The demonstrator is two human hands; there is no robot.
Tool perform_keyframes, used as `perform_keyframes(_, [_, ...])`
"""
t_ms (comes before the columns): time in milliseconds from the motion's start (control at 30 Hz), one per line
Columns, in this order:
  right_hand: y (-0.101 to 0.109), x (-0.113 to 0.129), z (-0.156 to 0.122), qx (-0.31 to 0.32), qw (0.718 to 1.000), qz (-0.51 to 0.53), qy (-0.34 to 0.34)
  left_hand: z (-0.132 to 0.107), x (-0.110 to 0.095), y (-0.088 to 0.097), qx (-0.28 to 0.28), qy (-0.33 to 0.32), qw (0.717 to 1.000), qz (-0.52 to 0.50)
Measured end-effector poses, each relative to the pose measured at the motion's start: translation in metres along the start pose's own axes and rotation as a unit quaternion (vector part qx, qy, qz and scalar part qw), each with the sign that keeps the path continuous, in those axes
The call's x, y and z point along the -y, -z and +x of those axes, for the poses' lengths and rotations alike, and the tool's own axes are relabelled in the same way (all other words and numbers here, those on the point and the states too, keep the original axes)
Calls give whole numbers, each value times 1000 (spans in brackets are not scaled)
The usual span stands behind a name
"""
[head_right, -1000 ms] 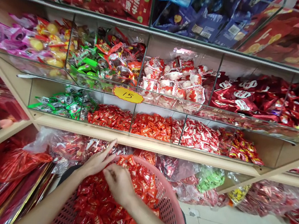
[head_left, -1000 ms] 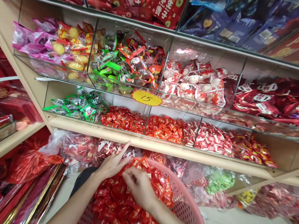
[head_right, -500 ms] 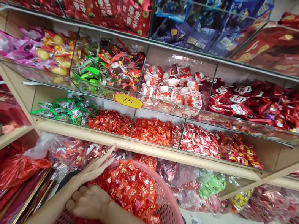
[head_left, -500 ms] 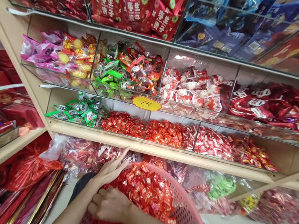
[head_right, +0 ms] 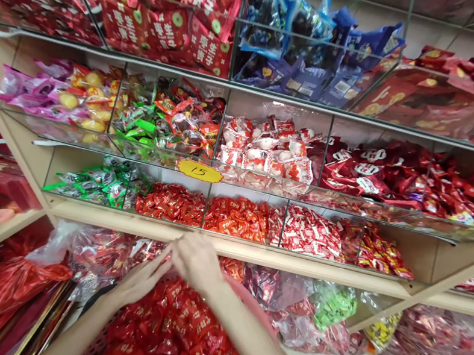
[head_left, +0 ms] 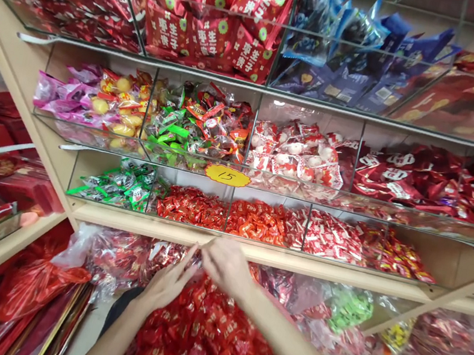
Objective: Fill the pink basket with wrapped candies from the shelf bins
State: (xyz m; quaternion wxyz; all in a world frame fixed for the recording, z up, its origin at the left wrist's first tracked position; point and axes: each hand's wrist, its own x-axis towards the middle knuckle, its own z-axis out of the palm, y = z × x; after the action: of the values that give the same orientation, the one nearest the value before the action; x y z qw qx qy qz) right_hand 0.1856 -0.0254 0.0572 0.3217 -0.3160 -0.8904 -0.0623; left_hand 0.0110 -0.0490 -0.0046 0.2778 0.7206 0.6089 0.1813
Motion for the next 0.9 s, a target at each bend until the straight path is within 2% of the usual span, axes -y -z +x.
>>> perform_keyframes(100, [22, -51, 18, -36, 990, -1, -139, -3, -8, 9, -1, 10, 1000, 18])
perform_keyframes(133, [25, -67, 26, -29, 982, -17, -183, -4, -10, 11, -4, 14, 999, 31])
perform_keyframes(200, [25, -96, 41, 56, 965, -60, -250, -4, -14, 11, -10, 25, 998, 57])
perform_keyframes(333, [1, -129, 67, 122, 960, -58, -245, -3, -15, 7, -6, 32, 997, 71])
perform_keyframes(467, [-27, -142, 78, 186, 950, -44, -247, -1, -14, 9, -3, 41, 993, 108])
perform_keyframes(567, [-36, -148, 78, 236, 937, -30, -256, 2, -14, 15, 4, 36, 992, 117])
perform_keyframes(733, [-28, -145, 71, 297, 923, -2, -245, 7, -15, 21, 11, 32, 989, 145])
perform_keyframes(900, [-12, -132, 60, 323, 917, 35, -230, 8, -17, 16, 1, 32, 988, 152])
